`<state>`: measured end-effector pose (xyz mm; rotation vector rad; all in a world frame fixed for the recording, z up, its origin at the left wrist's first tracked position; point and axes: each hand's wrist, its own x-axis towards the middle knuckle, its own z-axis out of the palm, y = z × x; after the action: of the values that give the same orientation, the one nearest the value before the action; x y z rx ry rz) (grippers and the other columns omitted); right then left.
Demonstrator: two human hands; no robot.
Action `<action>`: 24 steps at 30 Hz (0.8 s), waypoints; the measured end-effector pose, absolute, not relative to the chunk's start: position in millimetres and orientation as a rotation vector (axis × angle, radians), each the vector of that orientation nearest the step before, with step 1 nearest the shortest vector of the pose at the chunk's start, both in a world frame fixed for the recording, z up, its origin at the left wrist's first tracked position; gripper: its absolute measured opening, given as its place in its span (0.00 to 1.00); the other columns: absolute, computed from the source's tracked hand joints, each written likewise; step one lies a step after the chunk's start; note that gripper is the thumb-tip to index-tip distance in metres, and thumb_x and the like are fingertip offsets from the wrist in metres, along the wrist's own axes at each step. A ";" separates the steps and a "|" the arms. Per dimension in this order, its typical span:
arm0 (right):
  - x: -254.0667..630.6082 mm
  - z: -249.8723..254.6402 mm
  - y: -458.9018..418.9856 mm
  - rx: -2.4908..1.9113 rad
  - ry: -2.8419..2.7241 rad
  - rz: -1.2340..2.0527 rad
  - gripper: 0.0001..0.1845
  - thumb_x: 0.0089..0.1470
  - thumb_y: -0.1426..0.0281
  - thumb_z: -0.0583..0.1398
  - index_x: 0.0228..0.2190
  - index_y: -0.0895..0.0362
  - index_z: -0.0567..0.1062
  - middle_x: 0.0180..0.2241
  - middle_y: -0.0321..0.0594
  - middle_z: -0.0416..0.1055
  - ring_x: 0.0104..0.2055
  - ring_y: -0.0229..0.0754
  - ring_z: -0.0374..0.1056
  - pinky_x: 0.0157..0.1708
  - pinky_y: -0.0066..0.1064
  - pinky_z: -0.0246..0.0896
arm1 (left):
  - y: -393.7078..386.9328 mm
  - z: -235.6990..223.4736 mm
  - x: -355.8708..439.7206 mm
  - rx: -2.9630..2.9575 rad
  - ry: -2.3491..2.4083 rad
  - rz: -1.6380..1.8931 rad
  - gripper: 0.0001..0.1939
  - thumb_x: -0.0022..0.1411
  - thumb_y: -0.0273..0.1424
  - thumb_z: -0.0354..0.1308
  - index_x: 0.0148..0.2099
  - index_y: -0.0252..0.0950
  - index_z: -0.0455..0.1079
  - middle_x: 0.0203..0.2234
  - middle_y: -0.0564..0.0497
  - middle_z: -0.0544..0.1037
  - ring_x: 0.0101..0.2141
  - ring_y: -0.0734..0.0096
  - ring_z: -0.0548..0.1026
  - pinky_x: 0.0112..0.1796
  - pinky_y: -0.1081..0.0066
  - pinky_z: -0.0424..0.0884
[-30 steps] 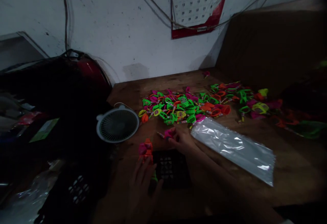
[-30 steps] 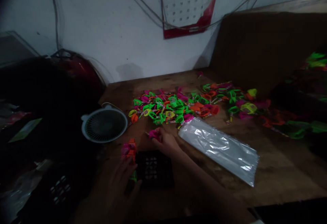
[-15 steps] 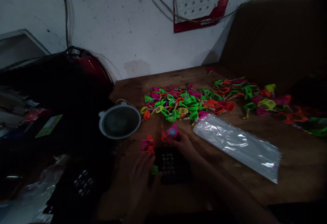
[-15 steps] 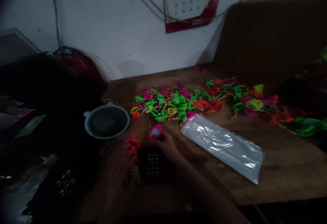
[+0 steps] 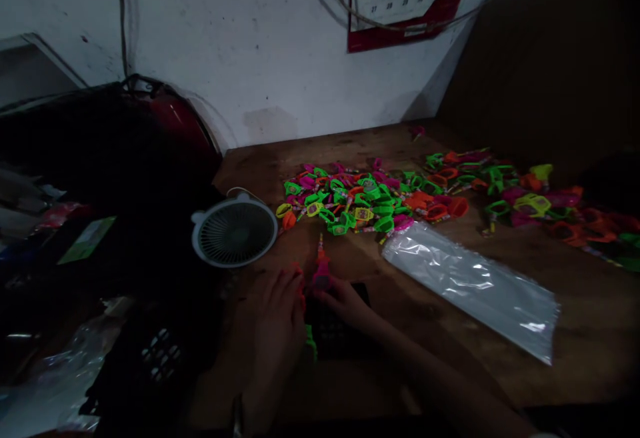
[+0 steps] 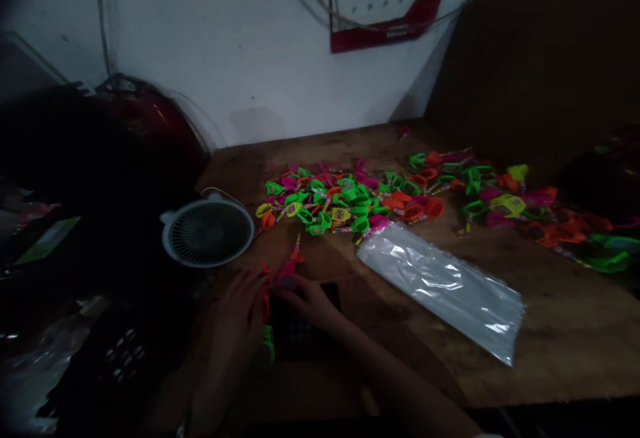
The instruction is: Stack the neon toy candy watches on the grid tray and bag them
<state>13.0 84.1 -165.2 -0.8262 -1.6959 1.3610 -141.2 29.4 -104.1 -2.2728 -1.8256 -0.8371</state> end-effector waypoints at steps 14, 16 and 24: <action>1.9 -163.0 93.4 -0.825 -1.995 1.249 0.13 0.58 0.71 0.55 0.45 0.58 0.71 0.41 0.43 0.75 0.40 0.43 0.71 0.41 0.32 0.64 | 25.2 -101.5 -139.6 -2.229 -1.849 -0.951 0.11 0.60 0.23 0.46 0.40 0.35 0.70 0.49 0.43 0.74 0.55 0.58 0.66 0.53 0.51 0.65; -1.7 -162.0 90.2 -0.806 -1.990 1.240 0.11 0.59 0.72 0.55 0.44 0.59 0.72 0.43 0.44 0.74 0.42 0.42 0.70 0.43 0.31 0.63 | 25.1 -100.5 -139.7 -2.225 -1.839 -0.968 0.11 0.61 0.23 0.47 0.40 0.35 0.69 0.49 0.43 0.74 0.55 0.58 0.66 0.53 0.51 0.65; -9.7 -168.6 81.5 -1.111 -2.156 0.734 0.08 0.56 0.73 0.59 0.39 0.60 0.75 0.39 0.46 0.71 0.41 0.46 0.63 0.41 0.36 0.59 | 27.1 -101.7 -141.0 -2.251 -1.832 -0.963 0.10 0.60 0.23 0.47 0.40 0.36 0.68 0.48 0.43 0.74 0.54 0.58 0.67 0.52 0.50 0.65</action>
<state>-9.7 81.5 -168.6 -1.1105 -2.1563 0.7342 -141.0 27.1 -101.7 -2.2508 -1.8322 -0.9627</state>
